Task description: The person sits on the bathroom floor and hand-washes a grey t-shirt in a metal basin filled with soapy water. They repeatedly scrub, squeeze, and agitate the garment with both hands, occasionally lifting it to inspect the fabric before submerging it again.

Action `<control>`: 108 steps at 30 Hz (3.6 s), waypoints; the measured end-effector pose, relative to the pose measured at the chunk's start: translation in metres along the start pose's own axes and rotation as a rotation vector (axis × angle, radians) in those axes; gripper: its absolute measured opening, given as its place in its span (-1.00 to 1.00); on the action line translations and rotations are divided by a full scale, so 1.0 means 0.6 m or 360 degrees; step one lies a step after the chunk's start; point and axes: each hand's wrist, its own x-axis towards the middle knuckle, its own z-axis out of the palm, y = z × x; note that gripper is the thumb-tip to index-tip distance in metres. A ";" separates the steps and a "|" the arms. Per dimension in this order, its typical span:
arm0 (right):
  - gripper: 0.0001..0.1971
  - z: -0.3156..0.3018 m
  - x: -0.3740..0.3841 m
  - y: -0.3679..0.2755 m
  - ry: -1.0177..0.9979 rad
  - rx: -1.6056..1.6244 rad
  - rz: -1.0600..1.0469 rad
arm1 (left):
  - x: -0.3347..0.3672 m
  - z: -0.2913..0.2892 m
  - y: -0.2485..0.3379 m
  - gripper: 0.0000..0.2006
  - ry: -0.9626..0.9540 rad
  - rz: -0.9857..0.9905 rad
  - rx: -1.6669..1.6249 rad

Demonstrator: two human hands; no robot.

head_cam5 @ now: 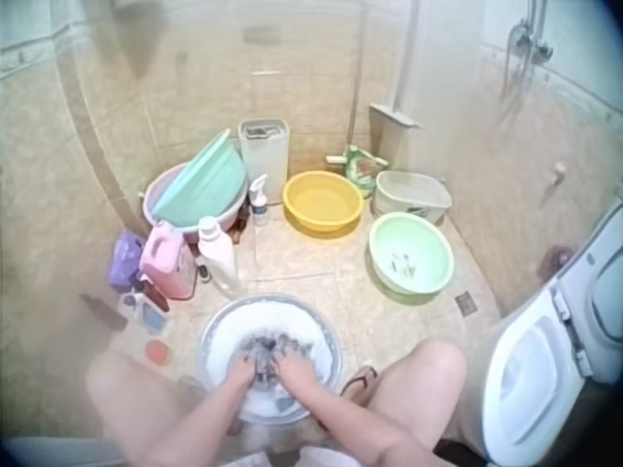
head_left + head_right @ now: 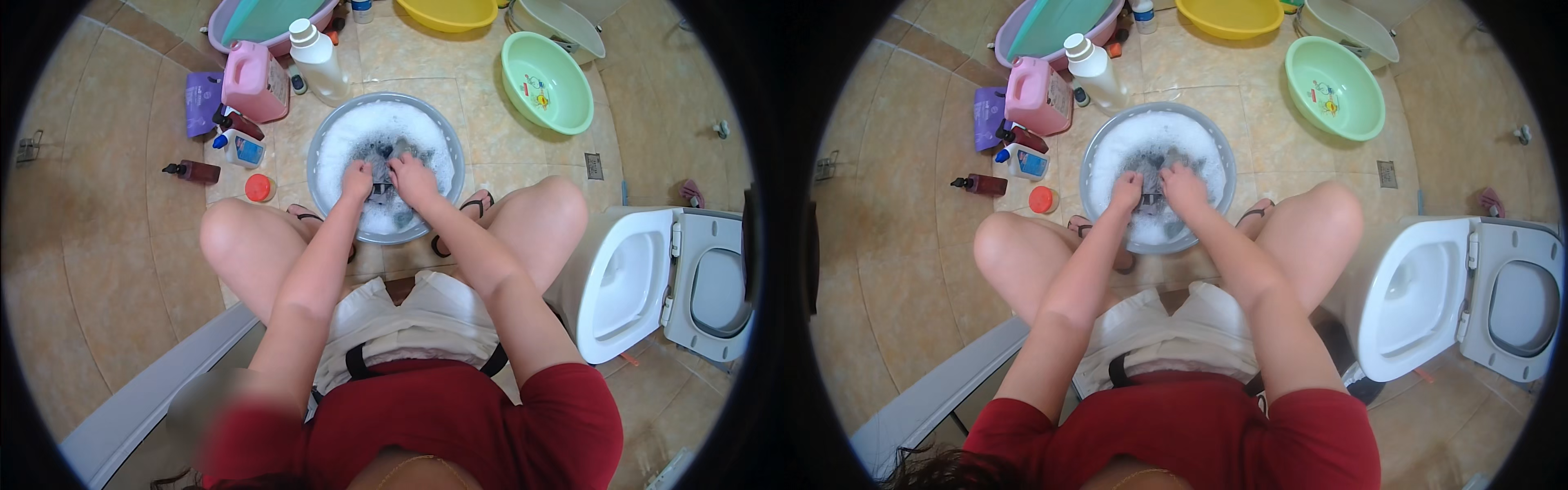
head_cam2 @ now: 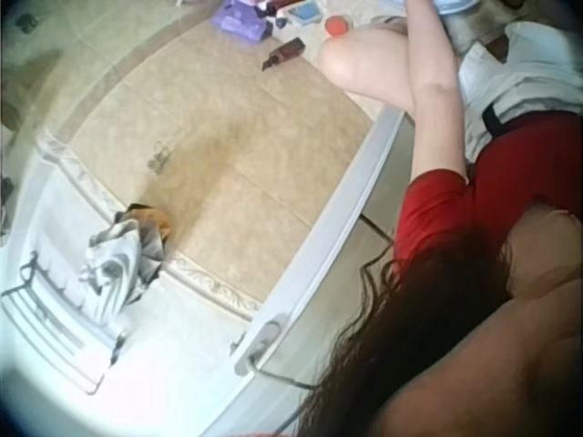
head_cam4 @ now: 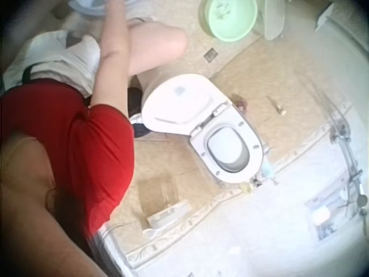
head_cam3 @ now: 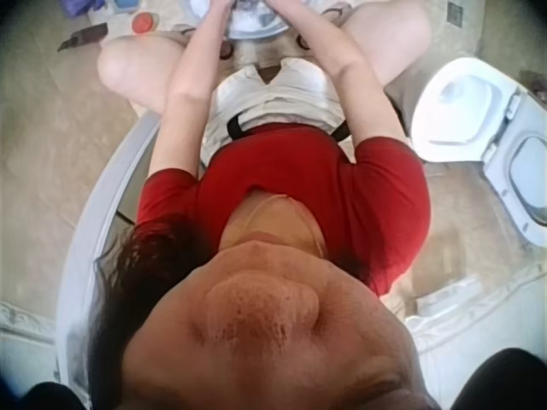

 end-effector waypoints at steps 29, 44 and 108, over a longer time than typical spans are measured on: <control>-0.84 -0.078 -0.038 -0.144 0.0592 0.0736 -0.0519 | -0.090 -0.024 0.128 -0.69 -0.0216 -0.0313 -0.1295; -0.76 -0.002 0.002 -0.006 0.0022 0.0142 0.0126 | 0.014 0.013 -0.029 -0.73 0.0044 -0.0067 -0.0101; -0.78 -0.151 -0.012 -0.031 0.0324 0.0533 -0.0486 | -0.118 -0.139 0.150 -0.69 -0.0453 0.0020 -0.0977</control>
